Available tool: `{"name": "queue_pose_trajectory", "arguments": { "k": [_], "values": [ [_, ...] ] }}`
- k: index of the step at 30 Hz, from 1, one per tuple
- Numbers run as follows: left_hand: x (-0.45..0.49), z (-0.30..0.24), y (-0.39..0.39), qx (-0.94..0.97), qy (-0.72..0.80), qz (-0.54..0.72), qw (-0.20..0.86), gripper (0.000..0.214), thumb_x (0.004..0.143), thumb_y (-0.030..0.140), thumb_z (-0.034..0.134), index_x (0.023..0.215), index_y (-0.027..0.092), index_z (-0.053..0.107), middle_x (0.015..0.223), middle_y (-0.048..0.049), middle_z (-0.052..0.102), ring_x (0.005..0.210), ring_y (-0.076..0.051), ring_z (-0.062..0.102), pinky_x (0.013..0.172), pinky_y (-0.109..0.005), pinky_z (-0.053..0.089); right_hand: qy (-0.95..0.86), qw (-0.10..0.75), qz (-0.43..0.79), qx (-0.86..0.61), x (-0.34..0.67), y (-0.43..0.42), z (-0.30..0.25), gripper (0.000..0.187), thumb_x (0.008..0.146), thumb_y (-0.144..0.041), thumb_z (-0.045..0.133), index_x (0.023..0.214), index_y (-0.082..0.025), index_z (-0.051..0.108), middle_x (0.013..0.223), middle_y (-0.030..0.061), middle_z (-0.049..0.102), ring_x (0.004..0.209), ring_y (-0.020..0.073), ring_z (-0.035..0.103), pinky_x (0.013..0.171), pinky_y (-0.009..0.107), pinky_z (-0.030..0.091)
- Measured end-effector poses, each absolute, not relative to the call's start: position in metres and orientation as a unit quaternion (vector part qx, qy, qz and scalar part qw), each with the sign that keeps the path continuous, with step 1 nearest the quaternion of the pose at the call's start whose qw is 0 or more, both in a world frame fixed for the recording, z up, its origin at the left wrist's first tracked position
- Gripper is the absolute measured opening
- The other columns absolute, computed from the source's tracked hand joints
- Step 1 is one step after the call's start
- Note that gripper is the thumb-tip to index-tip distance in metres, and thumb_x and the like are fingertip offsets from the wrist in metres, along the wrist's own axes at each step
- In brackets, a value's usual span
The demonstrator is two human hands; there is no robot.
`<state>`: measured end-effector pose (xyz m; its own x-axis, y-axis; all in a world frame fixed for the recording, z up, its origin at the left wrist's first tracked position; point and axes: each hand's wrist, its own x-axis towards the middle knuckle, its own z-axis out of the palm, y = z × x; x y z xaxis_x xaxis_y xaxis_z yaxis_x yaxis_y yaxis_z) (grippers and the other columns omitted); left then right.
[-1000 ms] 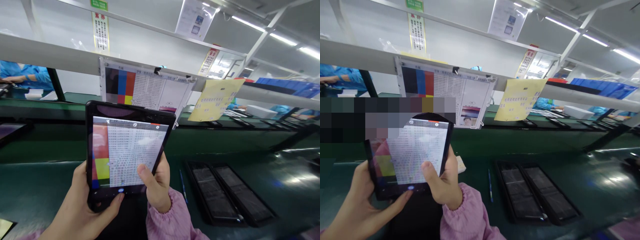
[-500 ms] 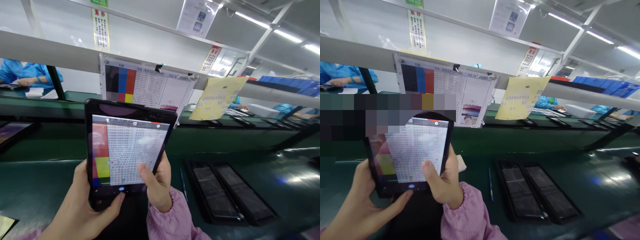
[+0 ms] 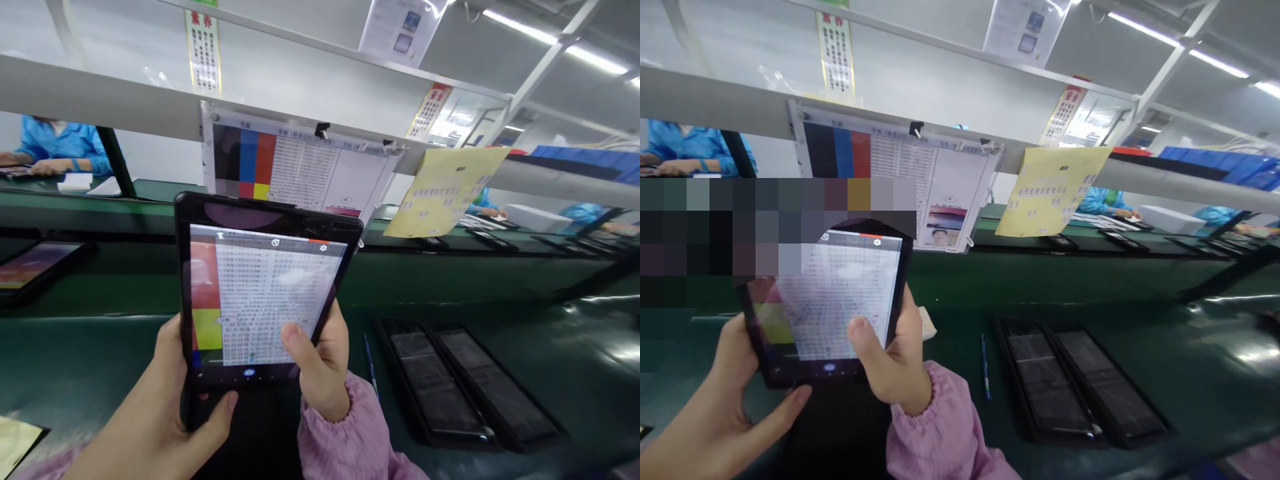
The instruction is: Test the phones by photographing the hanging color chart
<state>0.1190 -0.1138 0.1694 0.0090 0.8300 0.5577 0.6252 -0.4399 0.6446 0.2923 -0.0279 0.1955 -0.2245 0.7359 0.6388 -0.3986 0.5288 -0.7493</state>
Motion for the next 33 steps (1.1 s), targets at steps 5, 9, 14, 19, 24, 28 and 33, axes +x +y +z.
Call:
{"name": "queue_pose_trajectory", "arguments": {
  "k": [5, 9, 14, 19, 24, 28, 33],
  "values": [
    [0.125, 0.176, -0.119, 0.684, 0.517, 0.493, 0.147, 0.053, 0.103, 0.023, 0.036, 0.156, 0.023, 0.034, 0.141, -0.0102, 0.058, 0.141, -0.029, 0.052, 0.112, -0.041, 0.052, -0.63, 0.598, 0.482, -0.116, 0.295, -0.025, 0.198, 0.044, 0.099, -0.043, 0.065, 0.139, -0.028, 0.057, 0.122, 0.0102, 0.069, 0.111, 0.0323, 0.069, 0.096, 0.051, 0.061],
    [0.13, 0.179, -0.121, 0.656, 0.536, 0.51, 0.149, 0.055, 0.106, 0.025, 0.031, 0.161, 0.023, 0.028, 0.142, -0.0086, 0.06, 0.14, -0.026, 0.054, 0.112, -0.036, 0.05, -0.629, 0.586, 0.499, -0.114, 0.296, -0.024, 0.2, 0.045, 0.1, -0.045, 0.066, 0.14, -0.028, 0.056, 0.124, 0.0096, 0.068, 0.114, 0.0333, 0.068, 0.097, 0.051, 0.06],
    [0.108, 0.18, -0.113, 0.712, 0.512, 0.44, 0.191, 0.061, 0.106, 0.021, 0.031, 0.165, 0.022, 0.013, 0.146, -0.0101, 0.059, 0.141, -0.024, 0.053, 0.11, -0.032, 0.051, -0.633, 0.584, 0.498, -0.104, 0.296, -0.024, 0.201, 0.044, 0.101, -0.041, 0.066, 0.143, -0.03, 0.056, 0.124, 0.0081, 0.068, 0.115, 0.0336, 0.067, 0.097, 0.052, 0.059],
    [0.085, 0.187, -0.109, 0.796, 0.447, 0.355, 0.201, 0.083, 0.1, 0.013, 0.042, 0.165, 0.028, -0.008, 0.156, -0.0121, 0.05, 0.138, -0.025, 0.057, 0.101, -0.031, 0.059, -0.63, 0.585, 0.499, -0.102, 0.296, -0.023, 0.201, 0.043, 0.102, -0.04, 0.066, 0.143, -0.031, 0.056, 0.126, 0.0079, 0.067, 0.119, 0.0339, 0.065, 0.101, 0.054, 0.057],
    [0.083, 0.175, -0.104, 0.707, 0.469, 0.445, 0.288, 0.077, 0.098, 0.023, 0.057, 0.165, 0.03, 0.019, 0.157, -0.0081, 0.05, 0.146, -0.031, 0.048, 0.114, -0.043, 0.051, -0.592, 0.594, 0.522, -0.153, 0.293, -0.02, 0.194, 0.042, 0.098, -0.043, 0.072, 0.137, -0.031, 0.059, 0.131, 0.0065, 0.065, 0.122, 0.0337, 0.062, 0.107, 0.052, 0.054],
    [0.094, 0.124, -0.088, 0.393, 0.497, 0.595, 0.494, 0.071, 0.088, 0.061, 0.069, 0.146, 0.022, 0.058, 0.129, -0.0114, 0.072, 0.13, -0.042, 0.062, 0.103, -0.054, 0.058, -0.539, 0.55, 0.604, -0.206, 0.292, -0.014, 0.172, 0.042, 0.099, -0.049, 0.068, 0.137, -0.034, 0.056, 0.138, 0.0029, 0.062, 0.13, 0.0335, 0.059, 0.111, 0.051, 0.051],
    [0.117, 0.063, -0.106, 0.206, 0.474, 0.631, 0.579, 0.074, 0.09, 0.068, 0.061, 0.152, 0.03, 0.053, 0.156, -0.0007, 0.053, 0.147, -0.035, 0.045, 0.119, -0.044, 0.045, -0.616, 0.343, 0.651, -0.28, 0.313, -0.004, 0.145, 0.049, 0.109, -0.062, 0.035, 0.146, -0.036, 0.053, 0.152, 0.0008, 0.054, 0.144, 0.0293, 0.046, 0.121, 0.051, 0.04]
  ]
}}
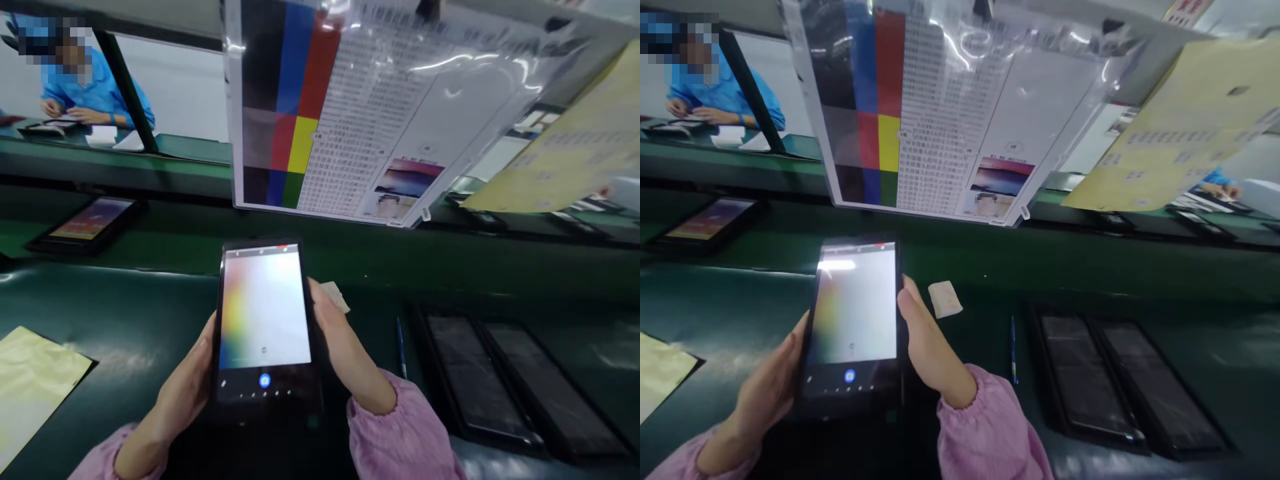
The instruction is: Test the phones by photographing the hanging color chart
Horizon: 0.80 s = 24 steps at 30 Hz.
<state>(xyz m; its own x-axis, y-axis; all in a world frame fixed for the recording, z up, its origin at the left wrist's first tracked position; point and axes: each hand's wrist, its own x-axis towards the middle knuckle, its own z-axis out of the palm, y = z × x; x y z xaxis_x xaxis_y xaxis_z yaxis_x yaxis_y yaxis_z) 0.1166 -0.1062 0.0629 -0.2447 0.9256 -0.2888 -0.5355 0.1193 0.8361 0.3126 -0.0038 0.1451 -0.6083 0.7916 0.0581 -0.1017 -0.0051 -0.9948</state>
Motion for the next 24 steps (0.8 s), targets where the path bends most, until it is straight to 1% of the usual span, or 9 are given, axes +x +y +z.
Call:
{"name": "queue_pose_trajectory", "arguments": {
  "k": [3, 6, 7, 9, 11, 15, 19, 22, 24],
  "values": [
    [0.121, 0.05, -0.131, 0.067, 0.491, 0.613, 0.615, 0.075, 0.089, 0.064, 0.067, 0.154, 0.03, 0.05, 0.159, 0.0009, 0.049, 0.152, -0.036, 0.035, 0.127, -0.05, 0.031, -0.715, 0.238, 0.56, -0.343, 0.337, 0.009, 0.133, 0.05, 0.109, -0.064, 0.032, 0.144, -0.037, 0.057, 0.152, -0.0002, 0.053, 0.144, 0.0269, 0.045, 0.124, 0.05, 0.034],
    [0.118, 0.041, -0.147, 0.017, 0.556, 0.585, 0.59, 0.075, 0.088, 0.063, 0.072, 0.151, 0.028, 0.053, 0.161, 0.0019, 0.046, 0.157, -0.035, 0.022, 0.13, -0.049, 0.015, -0.758, 0.227, 0.41, -0.454, 0.361, 0.031, 0.114, 0.049, 0.106, -0.061, 0.045, 0.147, -0.035, 0.052, 0.152, 0.0019, 0.052, 0.142, 0.0283, 0.046, 0.121, 0.052, 0.036],
    [0.117, 0.036, -0.151, 0.011, 0.575, 0.57, 0.587, 0.077, 0.084, 0.063, 0.076, 0.149, 0.027, 0.056, 0.16, 0.0012, 0.048, 0.157, -0.035, 0.02, 0.13, -0.049, 0.016, -0.757, 0.237, 0.362, -0.489, 0.368, 0.04, 0.105, 0.052, 0.105, -0.06, 0.047, 0.15, -0.032, 0.049, 0.153, 0.0048, 0.051, 0.141, 0.0302, 0.046, 0.12, 0.054, 0.038],
    [0.115, 0.025, -0.156, 0.019, 0.589, 0.534, 0.606, 0.084, 0.078, 0.065, 0.08, 0.149, 0.026, 0.056, 0.157, -0.0014, 0.051, 0.155, -0.039, 0.024, 0.127, -0.053, 0.026, -0.74, 0.259, 0.3, -0.544, 0.38, 0.057, 0.087, 0.059, 0.104, -0.058, 0.047, 0.152, -0.024, 0.045, 0.151, 0.0125, 0.051, 0.138, 0.0352, 0.047, 0.114, 0.06, 0.04],
    [0.114, 0.016, -0.159, 0.031, 0.587, 0.496, 0.639, 0.089, 0.077, 0.066, 0.079, 0.152, 0.028, 0.052, 0.157, -0.0032, 0.052, 0.152, -0.042, 0.031, 0.123, -0.057, 0.034, -0.727, 0.262, 0.286, -0.566, 0.387, 0.07, 0.068, 0.066, 0.102, -0.057, 0.047, 0.154, -0.017, 0.042, 0.15, 0.0177, 0.05, 0.134, 0.0391, 0.047, 0.11, 0.064, 0.042],
    [0.114, 0.021, -0.165, 0.039, 0.615, 0.445, 0.65, 0.079, 0.088, 0.064, 0.07, 0.156, 0.032, 0.045, 0.159, -0.0024, 0.049, 0.149, -0.037, 0.041, 0.124, -0.057, 0.034, -0.728, 0.248, 0.292, -0.568, 0.391, 0.081, 0.042, 0.072, 0.095, -0.05, 0.057, 0.156, -0.017, 0.041, 0.151, 0.0165, 0.048, 0.131, 0.0405, 0.046, 0.11, 0.064, 0.04],
    [0.114, 0.047, -0.163, 0.079, 0.662, 0.393, 0.633, 0.07, 0.093, 0.065, 0.064, 0.154, 0.037, 0.046, 0.16, 0.0023, 0.047, 0.151, -0.035, 0.038, 0.124, -0.057, 0.034, -0.724, 0.243, 0.327, -0.557, 0.39, 0.082, 0.032, 0.069, 0.093, -0.045, 0.061, 0.155, -0.02, 0.044, 0.141, 0.0143, 0.058, 0.127, 0.0382, 0.048, 0.11, 0.061, 0.041],
    [0.115, 0.058, -0.159, 0.129, 0.687, 0.362, 0.617, 0.068, 0.093, 0.069, 0.06, 0.153, 0.041, 0.048, 0.161, 0.0041, 0.046, 0.153, -0.036, 0.034, 0.127, -0.059, 0.027, -0.718, 0.25, 0.359, -0.541, 0.386, 0.08, 0.031, 0.065, 0.091, -0.042, 0.068, 0.15, -0.023, 0.05, 0.128, 0.0135, 0.064, 0.121, 0.0376, 0.054, 0.104, 0.06, 0.046],
    [0.117, 0.059, -0.158, 0.175, 0.692, 0.365, 0.598, 0.07, 0.092, 0.068, 0.061, 0.155, 0.044, 0.043, 0.165, 0.0053, 0.039, 0.157, -0.034, 0.026, 0.128, -0.058, 0.022, -0.715, 0.266, 0.377, -0.526, 0.381, 0.078, 0.031, 0.061, 0.088, -0.039, 0.072, 0.144, -0.025, 0.056, 0.126, 0.0127, 0.065, 0.119, 0.0377, 0.056, 0.103, 0.061, 0.046]
  ]
}}
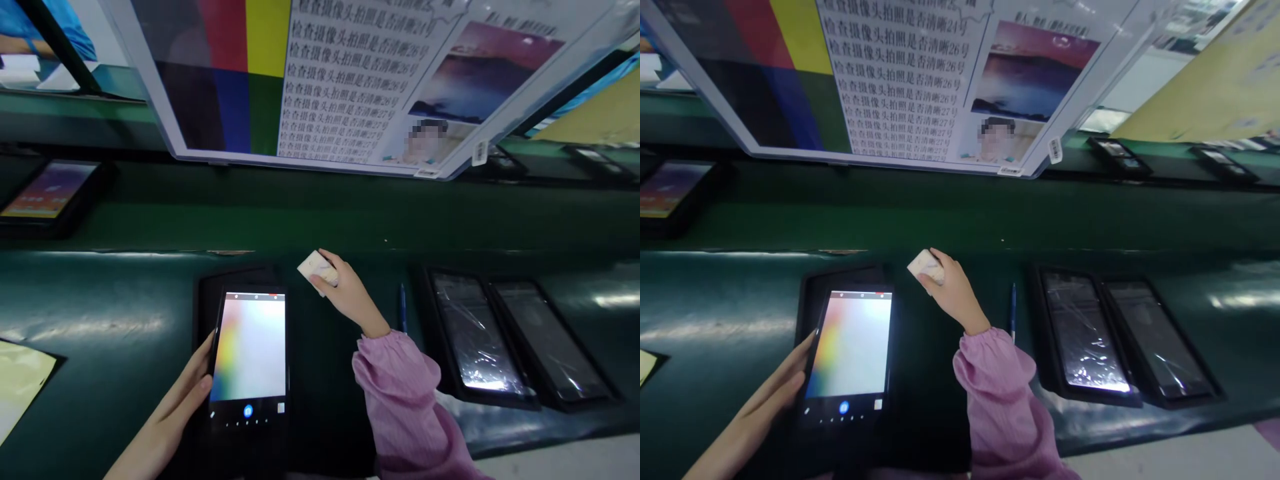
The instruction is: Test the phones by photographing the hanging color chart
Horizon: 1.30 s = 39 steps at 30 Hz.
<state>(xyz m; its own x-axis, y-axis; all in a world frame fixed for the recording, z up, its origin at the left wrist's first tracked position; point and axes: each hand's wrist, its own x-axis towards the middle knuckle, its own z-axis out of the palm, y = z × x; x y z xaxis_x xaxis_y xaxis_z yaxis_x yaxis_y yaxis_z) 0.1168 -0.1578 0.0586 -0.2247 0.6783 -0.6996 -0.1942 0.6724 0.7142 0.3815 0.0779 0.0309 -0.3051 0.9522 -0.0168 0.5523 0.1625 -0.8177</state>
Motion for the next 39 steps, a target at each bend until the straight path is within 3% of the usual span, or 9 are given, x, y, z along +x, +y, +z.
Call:
{"name": "queue_pose_trajectory", "arguments": {
  "k": [4, 8, 12, 15, 19, 27, 33, 39],
  "values": [
    [0.125, 0.05, -0.16, 0.259, 0.673, 0.386, 0.575, 0.089, 0.089, 0.063, 0.069, 0.161, 0.05, 0.019, 0.172, 0.0032, 0.022, 0.16, -0.033, 0.015, 0.128, -0.058, 0.017, -0.692, 0.332, 0.416, -0.487, 0.366, 0.071, 0.028, 0.05, 0.091, -0.039, 0.069, 0.138, -0.026, 0.057, 0.128, 0.0108, 0.063, 0.12, 0.0351, 0.058, 0.106, 0.058, 0.046],
    [0.133, 0.045, -0.16, 0.318, 0.659, 0.395, 0.556, 0.11, 0.083, 0.054, 0.079, 0.162, 0.047, 0.002, 0.167, -0.0077, 0.027, 0.155, -0.037, 0.028, 0.126, -0.062, 0.019, -0.647, 0.405, 0.475, -0.438, 0.349, 0.062, 0.022, 0.044, 0.093, -0.04, 0.064, 0.133, -0.027, 0.051, 0.126, 0.0092, 0.064, 0.113, 0.0296, 0.065, 0.096, 0.047, 0.056],
    [0.137, 0.047, -0.157, 0.336, 0.656, 0.408, 0.539, 0.113, 0.081, 0.047, 0.081, 0.162, 0.044, 0.002, 0.161, -0.0107, 0.032, 0.145, -0.038, 0.045, 0.123, -0.064, 0.027, -0.615, 0.465, 0.49, -0.406, 0.339, 0.055, 0.021, 0.047, 0.09, -0.04, 0.073, 0.128, -0.028, 0.048, 0.129, 0.0087, 0.063, 0.12, 0.0279, 0.063, 0.103, 0.046, 0.054],
    [0.136, 0.045, -0.156, 0.335, 0.666, 0.402, 0.531, 0.114, 0.08, 0.048, 0.082, 0.162, 0.043, 0.004, 0.161, -0.011, 0.032, 0.143, -0.039, 0.047, 0.121, -0.063, 0.032, -0.608, 0.48, 0.501, -0.386, 0.334, 0.052, 0.021, 0.051, 0.088, -0.045, 0.08, 0.125, -0.028, 0.05, 0.127, 0.009, 0.065, 0.118, 0.0282, 0.064, 0.101, 0.046, 0.056],
    [0.131, 0.036, -0.157, 0.349, 0.668, 0.387, 0.531, 0.115, 0.081, 0.048, 0.082, 0.162, 0.043, 0.001, 0.161, -0.0123, 0.03, 0.147, -0.039, 0.042, 0.121, -0.06, 0.035, -0.611, 0.477, 0.509, -0.375, 0.33, 0.051, 0.02, 0.056, 0.082, -0.054, 0.086, 0.12, -0.028, 0.053, 0.121, 0.0084, 0.069, 0.114, 0.0286, 0.067, 0.1, 0.047, 0.057],
    [0.132, 0.034, -0.157, 0.362, 0.692, 0.371, 0.503, 0.116, 0.079, 0.044, 0.083, 0.163, 0.037, 0.003, 0.164, -0.015, 0.024, 0.154, -0.041, 0.027, 0.124, -0.066, 0.022, -0.625, 0.468, 0.501, -0.373, 0.33, 0.052, 0.016, 0.057, 0.076, -0.06, 0.089, 0.11, -0.027, 0.056, 0.111, 0.0061, 0.071, 0.104, 0.0273, 0.071, 0.093, 0.044, 0.06],
    [0.13, 0.031, -0.158, 0.383, 0.687, 0.355, 0.505, 0.116, 0.081, 0.042, 0.083, 0.162, 0.042, 0.0, 0.164, -0.0116, 0.027, 0.152, -0.037, 0.033, 0.124, -0.062, 0.026, -0.639, 0.482, 0.47, -0.372, 0.33, 0.053, 0.01, 0.051, 0.079, -0.06, 0.086, 0.104, -0.028, 0.055, 0.11, 0.0049, 0.07, 0.104, 0.0261, 0.07, 0.094, 0.044, 0.059],
    [0.13, 0.032, -0.158, 0.391, 0.696, 0.344, 0.493, 0.116, 0.081, 0.043, 0.082, 0.163, 0.038, -0.001, 0.166, -0.0156, 0.021, 0.159, -0.039, 0.014, 0.125, -0.064, 0.021, -0.653, 0.482, 0.448, -0.375, 0.329, 0.053, 0.008, 0.048, 0.082, -0.062, 0.083, 0.1, -0.027, 0.054, 0.11, 0.0055, 0.069, 0.107, 0.0273, 0.068, 0.096, 0.045, 0.058]
  ]
}}
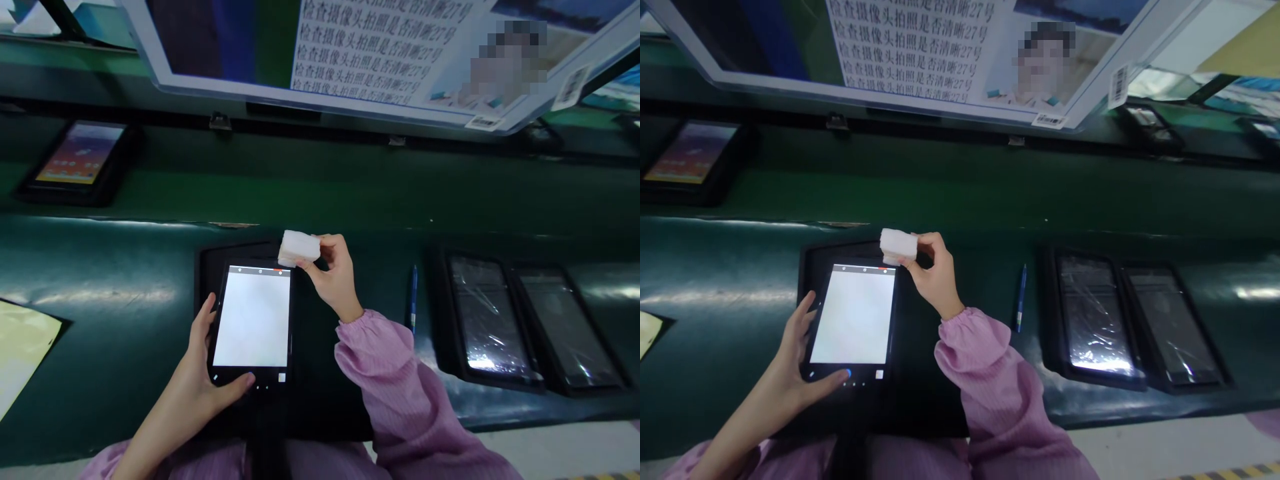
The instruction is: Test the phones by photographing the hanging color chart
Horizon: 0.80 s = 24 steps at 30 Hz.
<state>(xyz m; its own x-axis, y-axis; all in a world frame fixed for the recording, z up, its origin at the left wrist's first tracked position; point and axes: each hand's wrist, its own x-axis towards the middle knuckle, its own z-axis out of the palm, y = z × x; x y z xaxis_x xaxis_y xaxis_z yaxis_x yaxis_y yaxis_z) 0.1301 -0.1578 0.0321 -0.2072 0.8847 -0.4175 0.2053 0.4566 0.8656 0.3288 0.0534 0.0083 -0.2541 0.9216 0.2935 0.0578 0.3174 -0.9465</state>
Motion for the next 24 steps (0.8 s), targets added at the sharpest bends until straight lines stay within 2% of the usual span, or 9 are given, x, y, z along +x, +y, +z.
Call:
{"name": "queue_pose_trajectory", "arguments": {
  "k": [7, 13, 20, 24],
  "values": [
    [0.13, 0.03, -0.158, 0.399, 0.71, 0.331, 0.476, 0.116, 0.08, 0.039, 0.082, 0.163, 0.037, 0.001, 0.168, -0.0132, 0.021, 0.159, -0.038, 0.014, 0.125, -0.064, 0.019, -0.652, 0.49, 0.451, -0.363, 0.329, 0.055, 0.006, 0.049, 0.081, -0.061, 0.085, 0.099, -0.028, 0.054, 0.109, 0.0047, 0.069, 0.107, 0.0272, 0.069, 0.095, 0.045, 0.058],
    [0.128, 0.032, -0.161, 0.405, 0.686, 0.346, 0.496, 0.122, 0.077, 0.039, 0.084, 0.164, 0.037, -0.002, 0.167, -0.0145, 0.022, 0.155, -0.041, 0.025, 0.124, -0.064, 0.022, -0.649, 0.485, 0.457, -0.366, 0.329, 0.054, 0.008, 0.051, 0.08, -0.064, 0.084, 0.099, -0.028, 0.052, 0.109, 0.005, 0.069, 0.108, 0.0279, 0.069, 0.096, 0.047, 0.058],
    [0.131, 0.041, -0.159, 0.428, 0.68, 0.345, 0.486, 0.12, 0.076, 0.029, 0.079, 0.165, 0.034, -0.001, 0.17, -0.0133, 0.02, 0.159, -0.038, 0.011, 0.126, -0.065, 0.011, -0.649, 0.487, 0.459, -0.363, 0.329, 0.053, 0.009, 0.05, 0.081, -0.061, 0.085, 0.099, -0.028, 0.053, 0.109, 0.0046, 0.069, 0.106, 0.0268, 0.069, 0.095, 0.045, 0.059],
    [0.128, 0.038, -0.159, 0.427, 0.677, 0.34, 0.494, 0.12, 0.077, 0.028, 0.08, 0.165, 0.033, -0.001, 0.171, -0.013, 0.017, 0.16, -0.038, 0.009, 0.127, -0.064, 0.011, -0.651, 0.484, 0.456, -0.366, 0.329, 0.053, 0.009, 0.051, 0.08, -0.062, 0.085, 0.1, -0.028, 0.053, 0.109, 0.005, 0.069, 0.106, 0.0272, 0.069, 0.095, 0.046, 0.059]
  ]
}}
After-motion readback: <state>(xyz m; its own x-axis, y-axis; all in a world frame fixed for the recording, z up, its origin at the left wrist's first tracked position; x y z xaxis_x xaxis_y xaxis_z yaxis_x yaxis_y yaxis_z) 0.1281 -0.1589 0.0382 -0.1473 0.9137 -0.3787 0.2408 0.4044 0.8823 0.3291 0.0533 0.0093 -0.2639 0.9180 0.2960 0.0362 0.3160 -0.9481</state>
